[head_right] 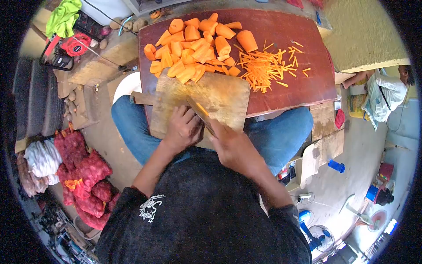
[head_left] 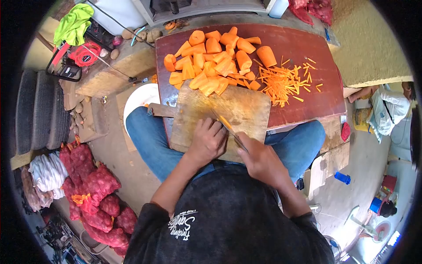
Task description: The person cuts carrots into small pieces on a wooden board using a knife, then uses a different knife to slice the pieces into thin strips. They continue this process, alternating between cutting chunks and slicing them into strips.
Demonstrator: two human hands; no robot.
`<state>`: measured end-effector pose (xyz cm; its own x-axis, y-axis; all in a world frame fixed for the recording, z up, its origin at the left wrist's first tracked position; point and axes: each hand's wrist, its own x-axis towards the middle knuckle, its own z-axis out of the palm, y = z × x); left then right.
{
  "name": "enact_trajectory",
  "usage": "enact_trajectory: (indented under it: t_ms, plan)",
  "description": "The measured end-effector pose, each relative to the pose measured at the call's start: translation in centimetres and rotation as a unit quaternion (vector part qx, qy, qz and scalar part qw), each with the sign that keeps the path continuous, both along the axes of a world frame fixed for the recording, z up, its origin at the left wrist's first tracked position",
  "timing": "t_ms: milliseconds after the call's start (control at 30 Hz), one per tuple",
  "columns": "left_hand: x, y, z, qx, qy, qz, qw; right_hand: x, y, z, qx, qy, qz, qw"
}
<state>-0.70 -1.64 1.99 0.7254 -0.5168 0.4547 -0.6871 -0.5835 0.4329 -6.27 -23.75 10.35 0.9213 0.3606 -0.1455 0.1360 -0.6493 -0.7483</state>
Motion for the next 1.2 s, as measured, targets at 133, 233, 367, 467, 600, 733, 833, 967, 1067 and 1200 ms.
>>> enact_trajectory:
  t_ms: [133,233,367,467,600,733,833,967,1067,1200]
  plan:
    - [-0.3,0.2,-0.1,-0.007,0.009,0.001,1.000,-1.8,0.0,1.1,-0.029,0.020,-0.009,0.999]
    - [-0.3,0.1,-0.4,-0.018,0.001,-0.002,1.000,0.6,1.2,-0.1,0.024,0.005,-0.011,1.000]
    - [-0.2,0.6,-0.8,-0.006,0.008,0.000,1.000,0.5,1.0,0.5,0.025,0.005,-0.018,1.000]
    - [-0.7,0.5,-1.2,-0.011,0.014,0.007,1.000,-1.2,0.6,0.7,0.018,0.013,-0.024,0.999]
    - [-0.5,0.6,-1.2,-0.024,0.021,0.011,0.999,0.8,1.3,-0.5,0.021,0.011,-0.020,1.000]
    - [-0.4,0.9,-1.0,-0.028,0.040,0.001,0.999,-0.4,0.9,0.8,0.025,0.016,-0.029,0.999]
    - [-0.5,1.0,-1.2,-0.039,0.041,-0.001,0.998,-0.9,1.0,-0.5,0.016,-0.039,-0.018,0.999]
    - [-0.5,1.3,-1.6,-0.038,0.045,0.002,0.998,0.5,1.6,-0.3,0.033,-0.015,-0.025,0.999]
    - [-0.5,1.3,-1.7,-0.042,0.047,0.007,0.998,-0.8,1.1,0.4,0.028,-0.009,-0.028,0.999]
    - [-0.7,0.9,-1.6,-0.052,0.032,0.010,0.998,-0.6,1.8,-0.5,0.038,-0.017,-0.031,0.999]
